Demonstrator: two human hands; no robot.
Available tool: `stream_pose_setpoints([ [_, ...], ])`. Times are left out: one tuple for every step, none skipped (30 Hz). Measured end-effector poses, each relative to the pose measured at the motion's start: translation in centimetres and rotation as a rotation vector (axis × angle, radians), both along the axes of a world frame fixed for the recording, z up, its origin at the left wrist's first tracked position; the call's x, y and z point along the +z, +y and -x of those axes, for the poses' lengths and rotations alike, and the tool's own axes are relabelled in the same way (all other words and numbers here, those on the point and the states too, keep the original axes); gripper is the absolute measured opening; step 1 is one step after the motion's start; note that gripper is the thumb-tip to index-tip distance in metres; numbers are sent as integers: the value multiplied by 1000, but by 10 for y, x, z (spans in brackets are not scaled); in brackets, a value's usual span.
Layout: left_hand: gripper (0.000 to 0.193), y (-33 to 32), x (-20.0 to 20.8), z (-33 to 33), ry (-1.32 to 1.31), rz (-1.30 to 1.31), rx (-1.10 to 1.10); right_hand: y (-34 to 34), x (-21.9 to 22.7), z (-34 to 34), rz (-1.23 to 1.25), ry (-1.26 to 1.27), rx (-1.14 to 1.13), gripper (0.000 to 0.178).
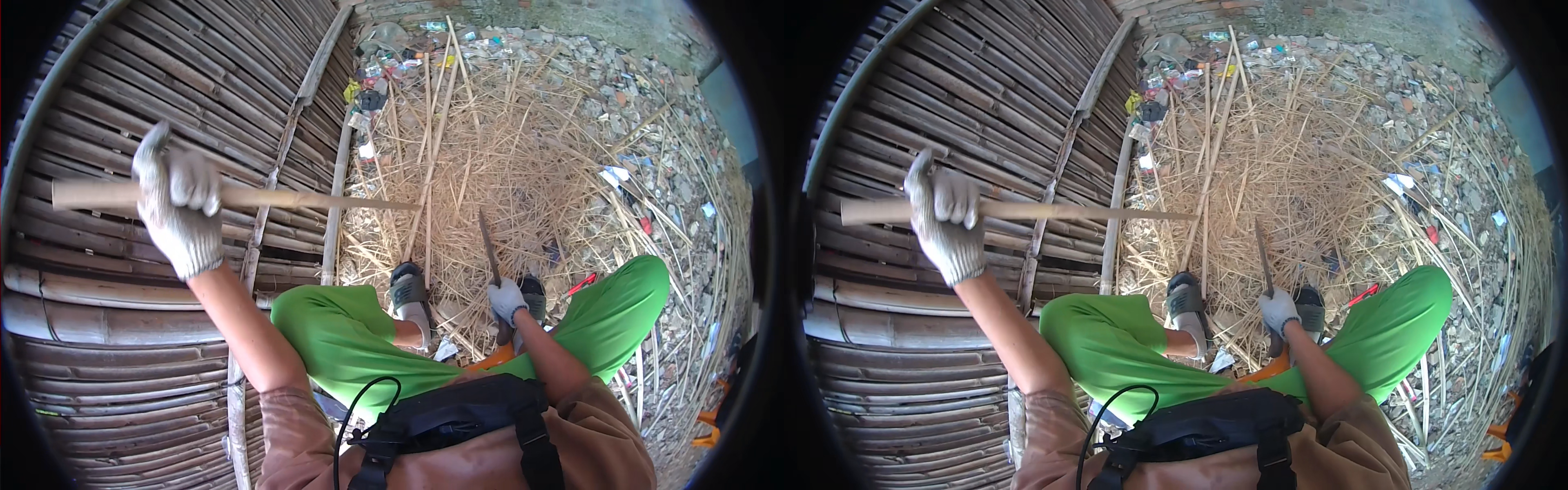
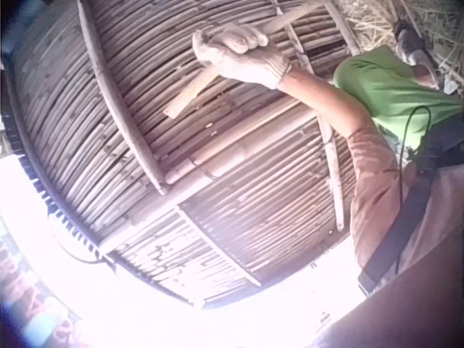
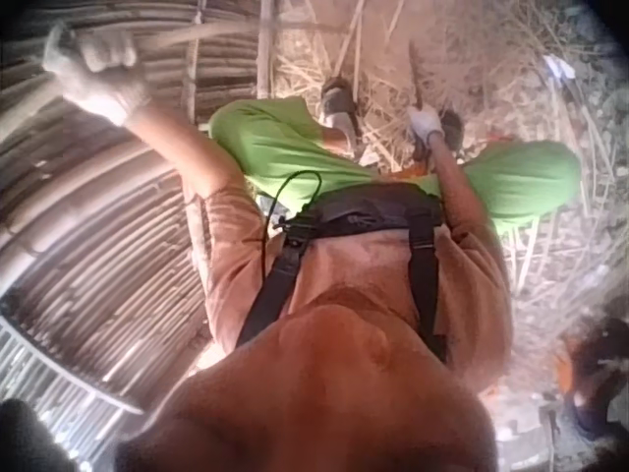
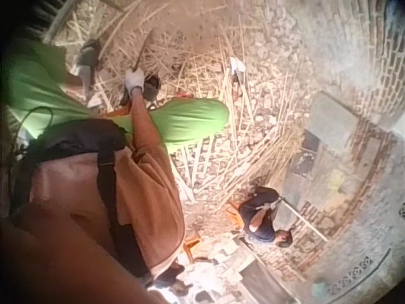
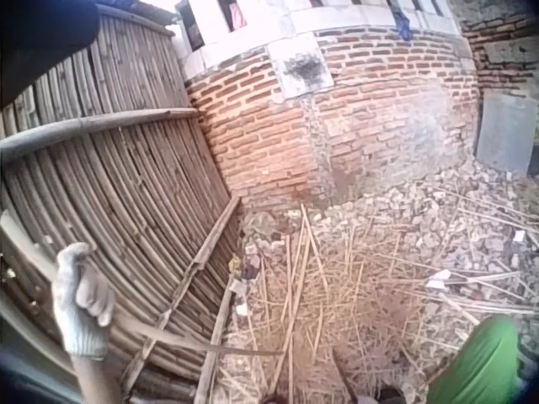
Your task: The person uses a cleaver-style knife to strip and shave thin layers from a length of bamboo while sitting on the ground.
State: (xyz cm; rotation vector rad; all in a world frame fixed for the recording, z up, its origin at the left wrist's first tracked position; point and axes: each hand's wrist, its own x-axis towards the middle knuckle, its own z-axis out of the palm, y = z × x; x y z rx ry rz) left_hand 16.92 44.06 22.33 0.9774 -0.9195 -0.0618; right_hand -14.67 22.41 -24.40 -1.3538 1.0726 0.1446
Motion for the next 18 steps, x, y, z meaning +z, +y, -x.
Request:
stream_pose_setpoints([
  [41,-12,3,-3,-6,-16,-17,0,-3,0,21,-6,7,17],
  [46,-23,4,-10,19,29,-60,2,-3,-1,42,-17,20,17],
  [52,-36,3,-17,46,77,-108,2,-5,0,48,-20,27,17],
  [66,-52,7,-15,-21,84,-70,3,-5,1,44,-18,22,17],
  [69,-56,12,-19,1,115,-232,5,-3,-4,39,-25,22,18],
  [67,-64,14,-22,-33,106,-185,7,0,-5,67,-2,50,19],
  [66,-81,12,-24,-60,108,-154,6,1,-4,80,-14,47,19],
  [62,-91,11,-29,-83,133,-145,6,3,-2,107,-17,60,20],
  [57,-97,12,-33,-107,156,-135,6,4,-2,133,-22,73,21],
  [46,-104,9,-29,-91,156,-78,3,5,1,145,-3,83,22],
  [33,-103,6,-23,-212,73,100,2,-4,5,155,-1,79,22],
  [28,-104,5,-21,-204,75,154,-2,-13,6,159,2,74,22],
  [23,-104,1,-18,-191,71,209,-4,-26,8,156,9,70,23],
  [22,-101,0,-13,-186,40,239,-6,-35,12,153,19,68,23],
  [21,-98,0,-11,-180,10,266,-10,-43,17,202,3,60,23],
  [20,-86,2,-21,-194,0,306,-6,-46,15,242,-30,70,23],
  [21,-83,0,-24,-210,8,253,-6,-45,16,234,-21,69,23],
  [21,-82,1,-26,-189,25,271,-9,-44,16,250,-17,96,27],
])
